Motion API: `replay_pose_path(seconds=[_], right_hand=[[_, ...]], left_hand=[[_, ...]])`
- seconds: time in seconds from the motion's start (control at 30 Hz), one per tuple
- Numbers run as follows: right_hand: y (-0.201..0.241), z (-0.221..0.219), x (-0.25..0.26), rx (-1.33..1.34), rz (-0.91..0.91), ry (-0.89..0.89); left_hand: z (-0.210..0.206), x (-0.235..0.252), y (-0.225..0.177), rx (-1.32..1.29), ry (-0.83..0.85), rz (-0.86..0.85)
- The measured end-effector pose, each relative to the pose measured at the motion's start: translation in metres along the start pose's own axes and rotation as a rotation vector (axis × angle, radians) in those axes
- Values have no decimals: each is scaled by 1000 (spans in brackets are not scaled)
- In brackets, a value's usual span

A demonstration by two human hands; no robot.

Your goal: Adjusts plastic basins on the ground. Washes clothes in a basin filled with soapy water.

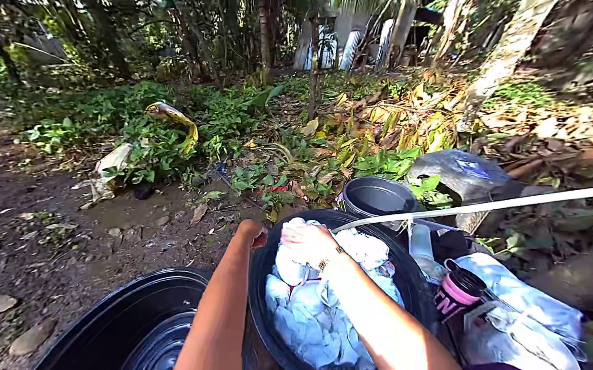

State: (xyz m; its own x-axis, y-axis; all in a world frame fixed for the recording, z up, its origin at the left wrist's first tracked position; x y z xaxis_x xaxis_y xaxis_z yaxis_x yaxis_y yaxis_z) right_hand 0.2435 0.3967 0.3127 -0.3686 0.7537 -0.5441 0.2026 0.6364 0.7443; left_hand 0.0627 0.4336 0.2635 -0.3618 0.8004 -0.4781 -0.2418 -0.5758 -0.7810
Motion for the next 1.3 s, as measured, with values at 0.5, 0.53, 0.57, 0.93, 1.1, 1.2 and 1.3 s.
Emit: replay_pose_path(seconds=[0.5,0.53,0.57,0.93,1.1,1.2,1.3], right_hand=[[-188,124,31,-23,-566,-169],[-203,125,32,-31,-608,-182],[-215,124,32,-43,-637,-183],[-156,19,49,378,-298,19],[-53,-16,44,234,-55,46],[-53,42,44,-188,38,-128],[-79,141,51,-765,-45,-398]], left_hand=[[7,36,36,-742,-63,-39],[9,36,41,-755,-81,-20],[12,35,44,-763,-85,-11],[15,45,83,-665,-143,120],[2,38,69,-523,-95,105],[-20,30,49,84,-77,-104],[-73,11,36,678,67,-333]])
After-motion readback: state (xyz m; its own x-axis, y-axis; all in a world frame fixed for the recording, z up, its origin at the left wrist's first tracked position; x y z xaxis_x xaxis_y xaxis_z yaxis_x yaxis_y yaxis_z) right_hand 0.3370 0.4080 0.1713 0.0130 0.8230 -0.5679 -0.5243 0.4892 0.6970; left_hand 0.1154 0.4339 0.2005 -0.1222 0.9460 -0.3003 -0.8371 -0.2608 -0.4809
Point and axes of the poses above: each hand's wrist, its own x-axis towards the middle knuckle, its own z-axis out of the back of the hand, y = z × x, the point moved 2 cm from there along x, towards the middle knuckle, and after that the axes turned 7 degrees about -z, right-handed, at the moved point
